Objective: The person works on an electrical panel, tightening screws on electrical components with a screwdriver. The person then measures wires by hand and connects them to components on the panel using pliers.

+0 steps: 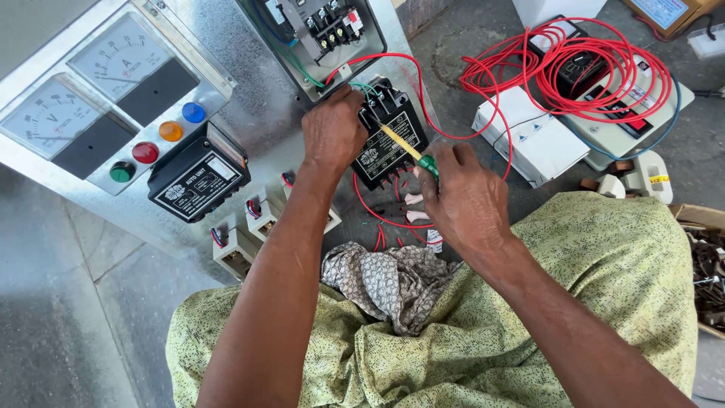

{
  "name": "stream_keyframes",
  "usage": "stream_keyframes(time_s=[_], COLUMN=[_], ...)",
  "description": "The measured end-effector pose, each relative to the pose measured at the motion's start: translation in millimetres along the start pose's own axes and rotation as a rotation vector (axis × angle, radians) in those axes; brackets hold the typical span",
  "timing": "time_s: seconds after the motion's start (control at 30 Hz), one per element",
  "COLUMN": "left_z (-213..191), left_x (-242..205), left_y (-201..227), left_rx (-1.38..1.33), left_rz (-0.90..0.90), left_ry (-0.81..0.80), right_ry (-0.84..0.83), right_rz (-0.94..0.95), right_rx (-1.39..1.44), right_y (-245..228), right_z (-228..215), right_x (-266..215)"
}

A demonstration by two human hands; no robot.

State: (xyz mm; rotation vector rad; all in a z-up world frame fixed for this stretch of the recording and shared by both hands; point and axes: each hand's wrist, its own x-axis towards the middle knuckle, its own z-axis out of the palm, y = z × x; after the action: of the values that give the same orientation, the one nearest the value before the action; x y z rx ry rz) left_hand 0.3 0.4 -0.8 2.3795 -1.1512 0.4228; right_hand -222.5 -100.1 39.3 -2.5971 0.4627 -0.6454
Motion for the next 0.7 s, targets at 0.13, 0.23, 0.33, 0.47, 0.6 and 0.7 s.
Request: stream_keyframes(time_s=[0.13, 0.23, 0.33, 0.47, 0.6, 0.7], left_z=[-3.0, -2.8, -1.8, 2.0, 8.0, 10.9], left_x=[0.4, 0.3, 0.4, 0.1, 0.8, 1.0], left_y=[0.9, 1.7, 1.1, -1.5, -4.2, -5.6], left_rx=[-0.003, -0.02, -0.023, -0.01, 0.018, 0.011], left_rz=[-0.007, -0.021, -0.026, -0.008, 0.008, -0.01], left_ry=[-0.02, -0.025, -0.024, -0.006, 0.049, 0.031], right_ry=[-0.01, -0.009, -0.022, 0.07, -0.059, -0.438], right_rz=[0.003, -0.001, -0.009, -0.202, -0.214, 0.157], right_rx=[-0.012, -0.017, -0.022, -0.172, -0.307, -0.046], right_y=[-0.9, -3.9, -8.7, -13.8, -15.4, -4.3], right_z=[1.3, -0.7, -6.2, -13.2, -8.9, -7.0], right_x=[1.4, 2.2, 4.3, 11.2, 23.7, 53.5])
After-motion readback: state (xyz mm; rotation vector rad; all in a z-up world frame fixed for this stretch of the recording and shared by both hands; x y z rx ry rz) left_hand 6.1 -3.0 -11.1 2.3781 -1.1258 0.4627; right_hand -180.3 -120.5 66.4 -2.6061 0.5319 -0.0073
